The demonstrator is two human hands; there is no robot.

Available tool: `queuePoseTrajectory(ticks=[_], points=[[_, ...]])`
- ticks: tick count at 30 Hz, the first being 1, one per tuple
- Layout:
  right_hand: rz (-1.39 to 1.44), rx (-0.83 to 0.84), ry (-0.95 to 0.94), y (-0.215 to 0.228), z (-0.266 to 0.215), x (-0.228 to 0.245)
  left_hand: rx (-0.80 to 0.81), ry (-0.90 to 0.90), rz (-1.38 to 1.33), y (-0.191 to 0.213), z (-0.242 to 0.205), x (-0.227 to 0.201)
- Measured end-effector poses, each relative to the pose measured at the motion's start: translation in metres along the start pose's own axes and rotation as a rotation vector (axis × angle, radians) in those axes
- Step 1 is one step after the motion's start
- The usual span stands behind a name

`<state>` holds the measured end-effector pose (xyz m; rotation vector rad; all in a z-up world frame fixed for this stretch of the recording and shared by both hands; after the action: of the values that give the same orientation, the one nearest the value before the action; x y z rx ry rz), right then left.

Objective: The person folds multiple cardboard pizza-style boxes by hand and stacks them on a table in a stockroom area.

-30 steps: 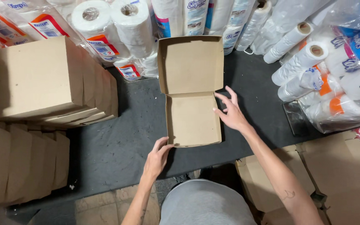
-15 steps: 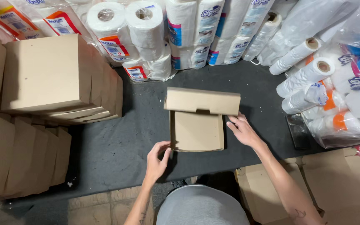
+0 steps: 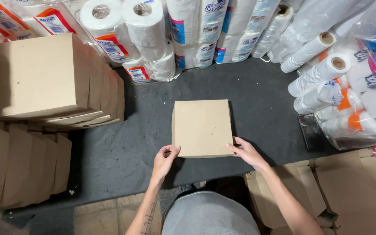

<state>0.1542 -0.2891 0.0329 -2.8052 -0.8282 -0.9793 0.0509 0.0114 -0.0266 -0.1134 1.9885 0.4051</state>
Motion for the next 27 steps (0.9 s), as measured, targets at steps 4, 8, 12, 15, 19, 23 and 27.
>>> queuePoseTrajectory(ticks=[4,8,12,15,19,23,27], points=[[0.055,0.030,-0.053,-0.003,-0.003,-0.003,-0.002,0.016,-0.006,0.001,-0.010,-0.010],[0.144,0.034,-0.086,-0.002,-0.005,-0.006,-0.005,-0.001,-0.094,0.003,-0.026,-0.020],[0.130,0.042,-0.090,0.000,0.015,-0.023,-0.030,0.002,-0.110,0.006,-0.034,-0.022],[0.092,0.044,-0.119,-0.003,0.019,-0.023,-0.029,0.022,-0.071,0.006,-0.037,-0.021],[0.120,0.089,-0.046,-0.021,-0.014,0.008,-0.062,-0.014,-0.172,0.007,-0.036,-0.008],[0.239,0.167,0.035,-0.024,-0.003,0.004,-0.192,-0.153,-0.425,0.019,-0.035,0.010],[0.243,0.189,0.123,-0.036,0.018,-0.007,-0.333,-0.203,-0.668,0.027,-0.051,-0.007]])
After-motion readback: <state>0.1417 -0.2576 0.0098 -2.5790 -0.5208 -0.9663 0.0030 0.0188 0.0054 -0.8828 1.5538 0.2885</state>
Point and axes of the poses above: each hand's wrist, its own z-axis towards the middle knuckle, its own y-axis out of the back of the hand, x = y × z, the point moved 4 cm from there along z, towards the middle knuckle, and after that the axes turned 15 degrees about -y, right-handed, at the moved point
